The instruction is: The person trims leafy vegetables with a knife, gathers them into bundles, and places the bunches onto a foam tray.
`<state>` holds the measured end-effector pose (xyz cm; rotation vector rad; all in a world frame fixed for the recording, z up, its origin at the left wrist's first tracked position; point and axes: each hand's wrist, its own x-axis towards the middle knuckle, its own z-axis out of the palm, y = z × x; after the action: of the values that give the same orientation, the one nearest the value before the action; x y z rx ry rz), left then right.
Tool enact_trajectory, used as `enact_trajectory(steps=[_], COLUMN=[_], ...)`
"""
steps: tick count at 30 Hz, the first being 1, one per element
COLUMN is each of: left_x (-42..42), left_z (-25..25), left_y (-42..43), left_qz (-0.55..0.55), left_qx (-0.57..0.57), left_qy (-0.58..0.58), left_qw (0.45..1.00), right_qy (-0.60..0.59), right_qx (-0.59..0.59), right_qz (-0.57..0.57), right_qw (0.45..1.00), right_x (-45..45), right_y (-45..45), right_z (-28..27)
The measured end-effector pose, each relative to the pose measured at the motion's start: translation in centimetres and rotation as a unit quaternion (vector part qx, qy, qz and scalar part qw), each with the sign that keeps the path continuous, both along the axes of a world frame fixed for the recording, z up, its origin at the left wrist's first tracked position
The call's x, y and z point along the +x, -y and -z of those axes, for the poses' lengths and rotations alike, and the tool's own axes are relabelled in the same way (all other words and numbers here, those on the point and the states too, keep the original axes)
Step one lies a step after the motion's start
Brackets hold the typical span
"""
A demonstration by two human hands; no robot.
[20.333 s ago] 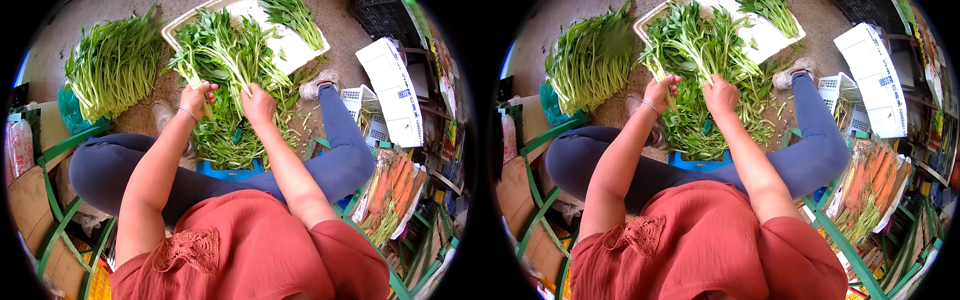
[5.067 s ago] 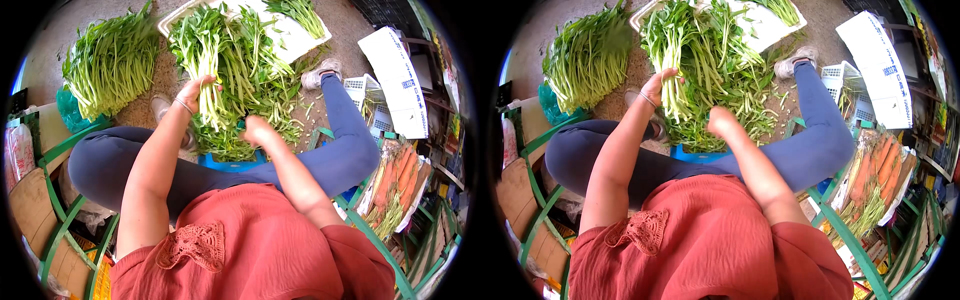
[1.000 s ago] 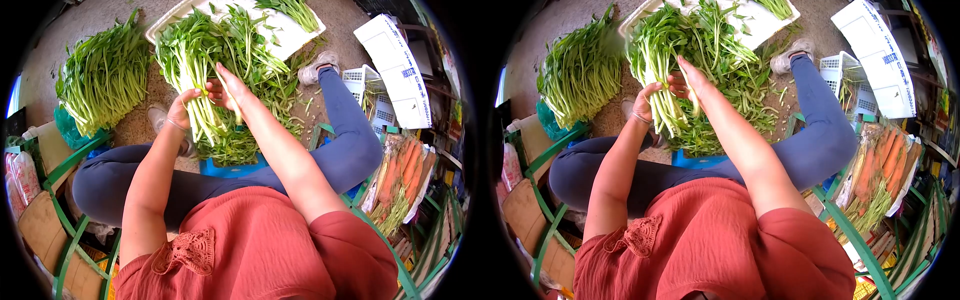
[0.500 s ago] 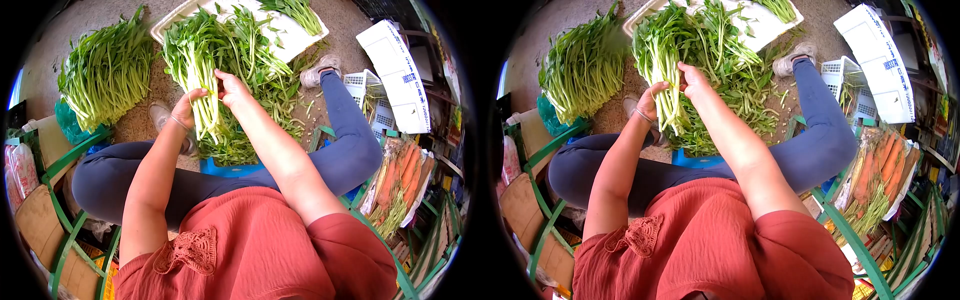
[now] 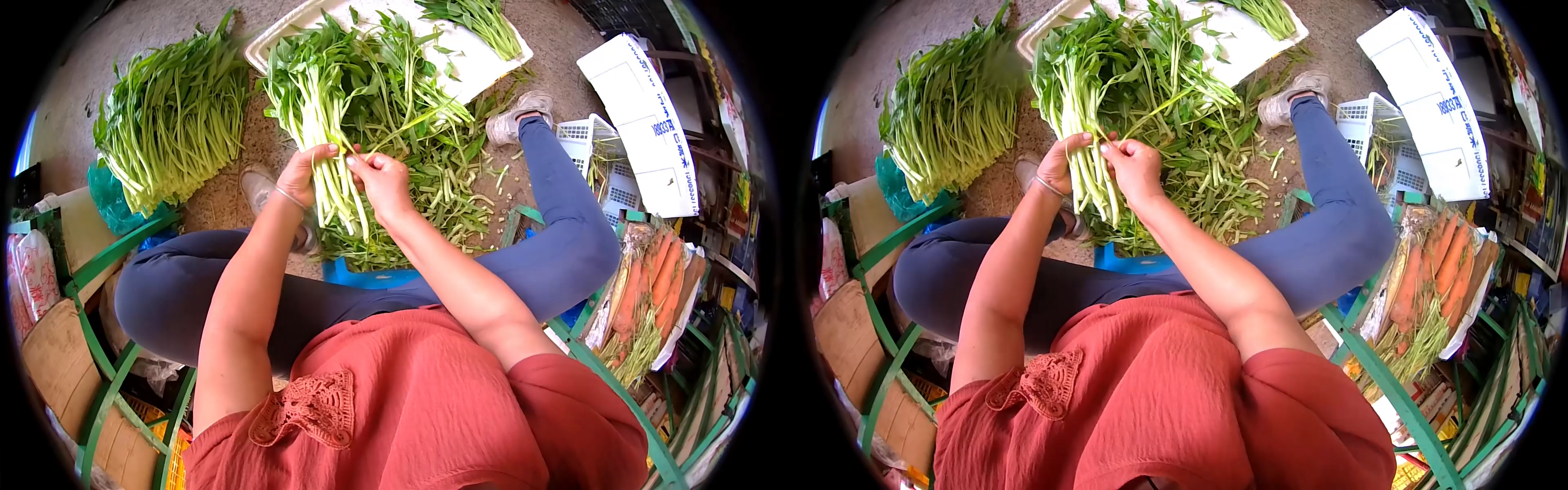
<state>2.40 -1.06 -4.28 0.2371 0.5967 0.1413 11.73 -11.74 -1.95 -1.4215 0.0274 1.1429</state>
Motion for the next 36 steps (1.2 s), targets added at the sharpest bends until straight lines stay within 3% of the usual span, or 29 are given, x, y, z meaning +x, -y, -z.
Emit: enact_trajectory(steps=[2, 3, 5, 6, 8, 10, 11, 12, 13, 15, 16, 18, 20, 22, 25, 26, 28, 31, 36], left_x=[0.0, -0.1, 0.3, 0.4, 0.4, 0.5, 0.7, 0.9, 0.8, 0.8, 0.8, 0.5, 0.2, 0.2, 0.3, 0.5, 0.8, 0.7, 0.3], left_z=[0.5, 0.6, -0.7, -0.9, -0.9, -1.8, -2.2, -2.5, -2.3, -3.3, -3.5, -3.4, -2.7, -2.1, -1.4, -1.7, -1.4, -0.5, -0.1], left_y=[-0.2, -0.5, -0.5, -0.6, -0.9, -1.1, -1.1, -1.2, -1.4, -1.7, -1.8, -1.9, -1.8, -1.7, -1.6, -1.3, -0.7, -0.6, -0.2], left_qz=[-0.033, -0.040, -0.073, -0.082, -0.087, -0.108, -0.132, -0.155, -0.161, -0.172, -0.175, -0.171, -0.169, -0.160, -0.112, -0.099, -0.070, -0.005, 0.031], left_qx=[0.026, 0.019, 0.029, 0.042, 0.014, 0.000, 0.014, 0.029, 0.023, 0.029, 0.043, 0.044, 0.067, 0.051, 0.034, 0.037, 0.041, 0.016, 0.032], left_qy=[-0.045, -0.054, -0.064, -0.067, -0.046, -0.020, -0.008, 0.003, 0.042, 0.073, 0.090, 0.086, -0.011, -0.037, -0.065, -0.073, -0.062, -0.053, -0.028], left_qw=[0.998, 0.998, 0.995, 0.994, 0.995, 0.994, 0.991, 0.987, 0.986, 0.982, 0.980, 0.980, 0.983, 0.985, 0.991, 0.992, 0.995, 0.998, 0.999], right_qy=[0.167, 0.192, 0.308, 0.276, 0.138, 0.183, 0.137, 0.240, 0.254, 0.503, 0.504, 0.467, 0.468, 0.472, 0.407, 0.405, 0.247, 0.197, 0.163], right_qx=[-0.028, -0.064, -0.124, -0.159, -0.327, -0.384, -0.400, -0.328, -0.324, -0.263, -0.260, -0.375, -0.366, -0.359, -0.173, -0.175, -0.082, -0.036, -0.083], right_qz=[-0.101, -0.139, -0.296, -0.443, -0.678, -0.654, -0.622, -0.575, -0.433, -0.309, -0.307, -0.321, -0.314, -0.306, -0.183, -0.185, -0.166, -0.179, -0.211], right_qw=[0.980, 0.969, 0.896, 0.838, 0.644, 0.625, 0.659, 0.710, 0.802, 0.763, 0.764, 0.733, 0.740, 0.745, 0.878, 0.878, 0.951, 0.963, 0.960], right_x=[0.3, 0.5, 1.4, 2.3, 3.8, 5.0, 5.8, 6.9, 7.2, 8.8, 9.4, 10.1, 10.9, 10.9, 9.6, 8.7, 6.6, 3.9, 3.5], right_y=[2.0, 3.0, 5.9, 7.2, 7.4, 5.2, 3.8, 3.4, 1.7, -0.9, -2.3, -4.2, -4.5, -4.9, -4.3, -3.6, -3.0, -1.8, -1.0], right_z=[0.9, -0.7, -0.7, -0.3, -0.2, -2.5, -2.1, 0.1, 0.3, 5.1, 5.9, 7.5, 8.8, 7.7, 4.5, 3.9, 0.8, 0.0, -1.5])
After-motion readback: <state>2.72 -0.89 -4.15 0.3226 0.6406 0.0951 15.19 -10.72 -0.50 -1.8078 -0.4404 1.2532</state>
